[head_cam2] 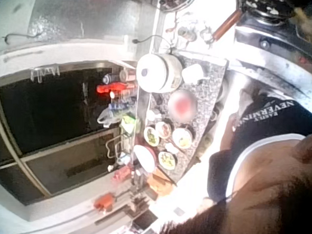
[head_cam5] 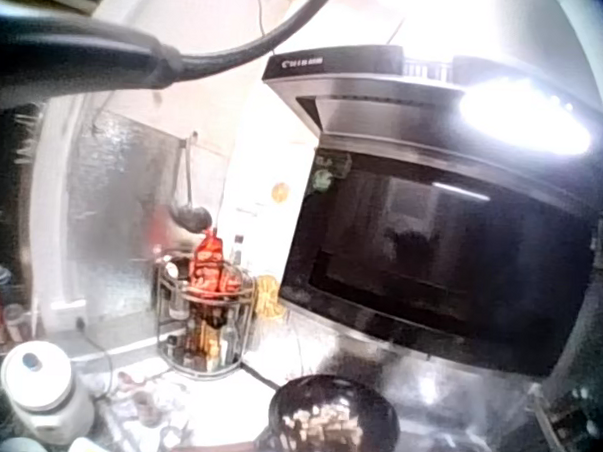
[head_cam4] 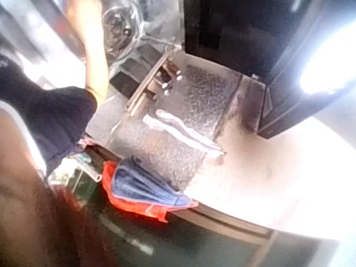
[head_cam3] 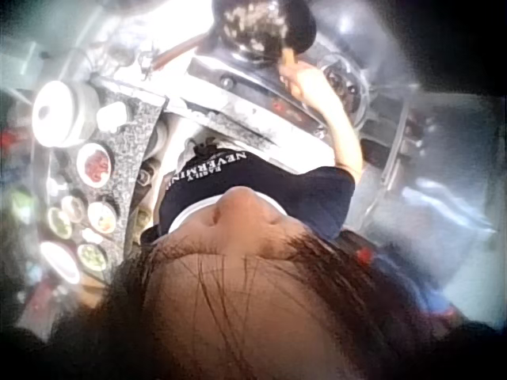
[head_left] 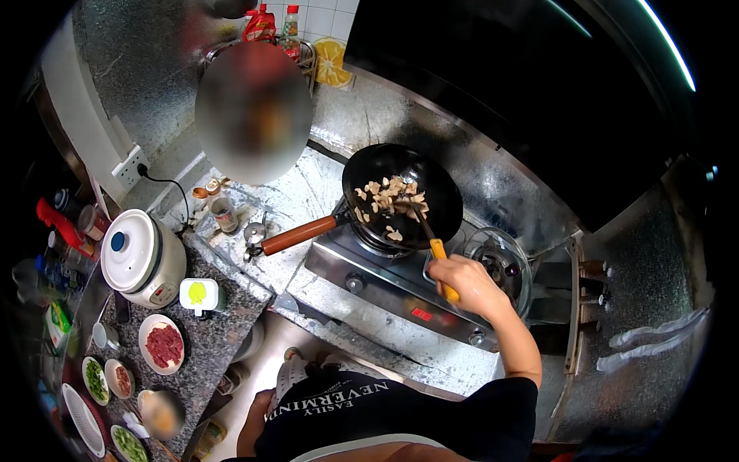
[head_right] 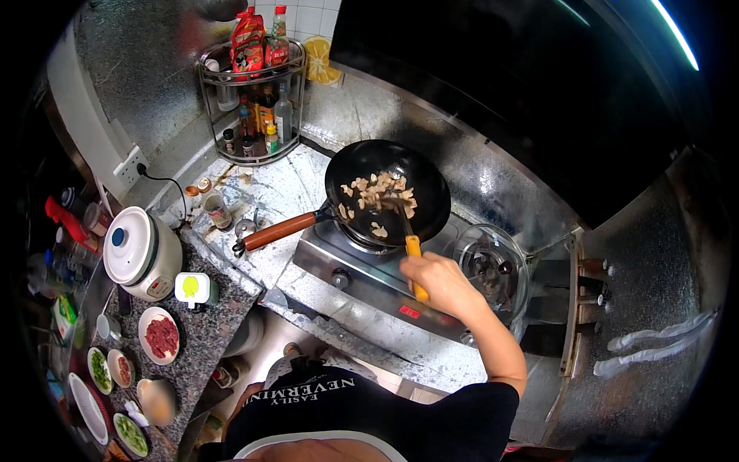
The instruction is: The person cooks meat in a pan by hand, using a spatula to stir and transfer items between bowls and the pan, and adds seasonings from small containers.
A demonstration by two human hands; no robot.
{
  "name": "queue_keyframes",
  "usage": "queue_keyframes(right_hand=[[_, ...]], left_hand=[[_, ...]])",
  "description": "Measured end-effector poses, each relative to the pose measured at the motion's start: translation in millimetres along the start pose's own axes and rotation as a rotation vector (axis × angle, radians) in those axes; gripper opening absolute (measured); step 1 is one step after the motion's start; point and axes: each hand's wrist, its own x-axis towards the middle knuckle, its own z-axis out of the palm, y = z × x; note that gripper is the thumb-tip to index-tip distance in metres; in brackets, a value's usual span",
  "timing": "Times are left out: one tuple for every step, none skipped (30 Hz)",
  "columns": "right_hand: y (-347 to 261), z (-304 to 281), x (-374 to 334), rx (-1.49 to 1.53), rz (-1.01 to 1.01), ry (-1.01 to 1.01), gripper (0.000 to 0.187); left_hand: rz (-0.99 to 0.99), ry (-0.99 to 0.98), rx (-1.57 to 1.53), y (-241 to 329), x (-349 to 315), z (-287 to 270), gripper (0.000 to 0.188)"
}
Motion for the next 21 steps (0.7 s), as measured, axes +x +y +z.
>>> queue_keyframes(right_hand=[[-7.4,-7.3,-10.7,0.018,0.023,0.011,0.016],[-9.8,-10.7,-17.3,0.038,0.045,0.021,0.015],[-7.5,-12.1,-20.4,0.088,0.019,0.091,0.013],[-3.4,-11.3,-19.1,0.089,0.03,0.127,0.013],[3.6,-6.4,-14.5,0.092,0.039,0.165,0.012],[11.0,1.1,-10.2,0.095,0.046,0.206,0.012],[21.1,15.3,-6.3,0.07,0.036,0.27,0.01],[25.1,27.4,-0.8,0.094,0.011,0.305,0.01],[26.8,38.3,1.8,0.116,-0.011,0.343,0.01],[25.3,45.1,2.6,0.137,-0.032,0.381,0.01],[20.2,47.6,0.6,0.175,-0.07,0.413,0.007],[18.1,44.3,-2.3,0.227,-0.044,0.467,0.006],[15.8,38.7,-5.8,0.279,-0.016,0.52,0.005],[14.4,34.0,-10.2,0.333,0.012,0.572,0.005],[15.7,30.4,-15.5,0.372,0.021,0.59,0.003],[16.7,32.6,-16.5,0.363,0.021,0.604,0.003],[17.5,34.7,-18.3,0.349,0.026,0.62,0.003],[18.3,37.5,-19.9,0.336,0.031,0.636,0.003],[22.9,47.0,-19.4,0.287,0.014,0.645,0.004],[22.8,50.5,-22.3,0.328,0.027,0.652,0.003],[22.3,53.6,-26.1,0.368,0.042,0.658,0.003]], left_hand=[[0.021,0.009,0.076,4.4,-3.2,0.8,0.039],[0.032,0.016,0.115,7.1,-5.3,1.1,0.039],[0.041,0.024,0.148,8.8,-5.3,2.7,0.039],[0.051,0.031,0.175,10.6,-5.8,2.9,0.039],[0.061,0.04,0.202,12.7,-7.5,1.9,0.04],[0.073,0.046,0.229,14.5,-7.8,0.9,0.04],[0.086,0.051,0.248,16.6,-7.6,1.8,0.04],[0.09,0.061,0.259,16.0,-7.9,1.8,0.04],[0.098,0.066,0.271,16.2,-7.1,1.9,0.04],[0.106,0.075,0.284,17.5,-8.3,1.8,0.041],[0.11,0.083,0.294,16.0,-9.7,1.5,0.041],[0.117,0.088,0.303,16.2,-11.0,2.3,0.041],[0.125,0.098,0.309,18.1,-9.8,3.2,0.041],[0.129,0.107,0.316,17.7,-9.9,4.1,0.042],[0.132,0.112,0.327,15.8,-10.3,4.4,0.042],[0.141,0.124,0.329,15.3,-12.3,4.7,0.042],[0.151,0.128,0.34,16.4,-11.8,5.9,0.042],[0.156,0.132,0.35,15.0,-11.3,6.5,0.043],[0.164,0.136,0.364,15.5,-11.3,8.3,0.043],[0.177,0.141,0.376,15.6,-11.1,8.7,0.043],[0.196,0.145,0.389,17.0,-12.1,9.9,0.044]])
